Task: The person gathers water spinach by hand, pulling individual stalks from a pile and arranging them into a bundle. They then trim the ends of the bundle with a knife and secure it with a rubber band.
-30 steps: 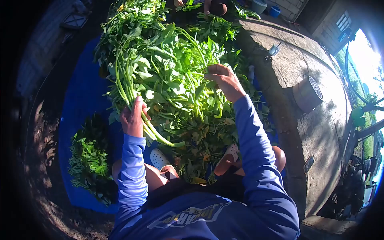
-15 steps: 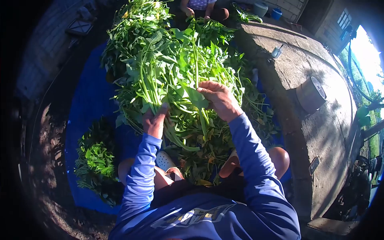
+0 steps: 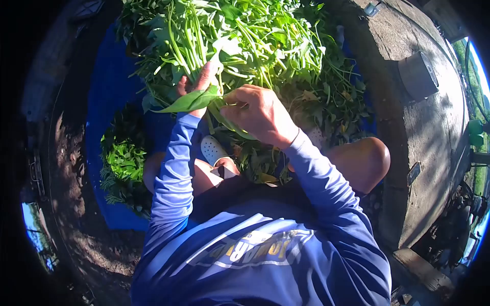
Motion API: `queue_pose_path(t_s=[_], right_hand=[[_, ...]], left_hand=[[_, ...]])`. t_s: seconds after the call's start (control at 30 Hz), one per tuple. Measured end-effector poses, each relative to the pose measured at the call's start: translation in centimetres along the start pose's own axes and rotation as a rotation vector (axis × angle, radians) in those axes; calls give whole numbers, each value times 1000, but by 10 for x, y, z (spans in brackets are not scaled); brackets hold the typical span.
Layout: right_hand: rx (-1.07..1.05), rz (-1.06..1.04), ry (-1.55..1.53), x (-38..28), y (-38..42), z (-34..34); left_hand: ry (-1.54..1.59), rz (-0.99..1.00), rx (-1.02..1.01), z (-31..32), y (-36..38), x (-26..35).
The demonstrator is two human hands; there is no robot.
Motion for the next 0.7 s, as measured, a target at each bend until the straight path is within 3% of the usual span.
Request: queue_pose_path(t_s=[0.1, 0.17, 0.23, 0.27, 0.33, 0.37, 0.43, 0.5, 0.67, 0.7], right_hand=[[93, 150, -47, 38, -16, -7], [409, 16, 201, 34, 1, -30], [451, -249, -355, -55, 53, -89], [495, -426, -369, -91, 77, -115], [556, -619, -21, -134, 91, -147], [542, -611, 169, -144, 78, -156], [448, -485, 449, -136, 27, -163], [325, -312, 627, -101, -30, -162], [196, -117, 728, -49, -78, -166], [188, -110, 732, -48, -81, -166]], left_hand=[[-160, 6, -24, -3, -3, 57], [45, -52, 99, -7, -5, 58], [479, -1, 376, -2, -10, 44], [373, 15, 334, -10, -8, 43], [382, -6, 369, -12, -8, 69], [263, -26, 318, -17, -10, 67], [324, -49, 360, -16, -12, 65], [59, 38, 242, -26, -11, 52], [281, -79, 306, -17, -13, 69], [295, -20, 292, -15, -16, 69]])
Point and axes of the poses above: each hand's wrist, its own y-axis away from the middle knuckle, its own z-axis out of the palm, x = y × z, the point moved 4 cm from there along -y, towards the middle knuckle, and after that the axes turned 13 degrees about z, right-handed, at the moved point
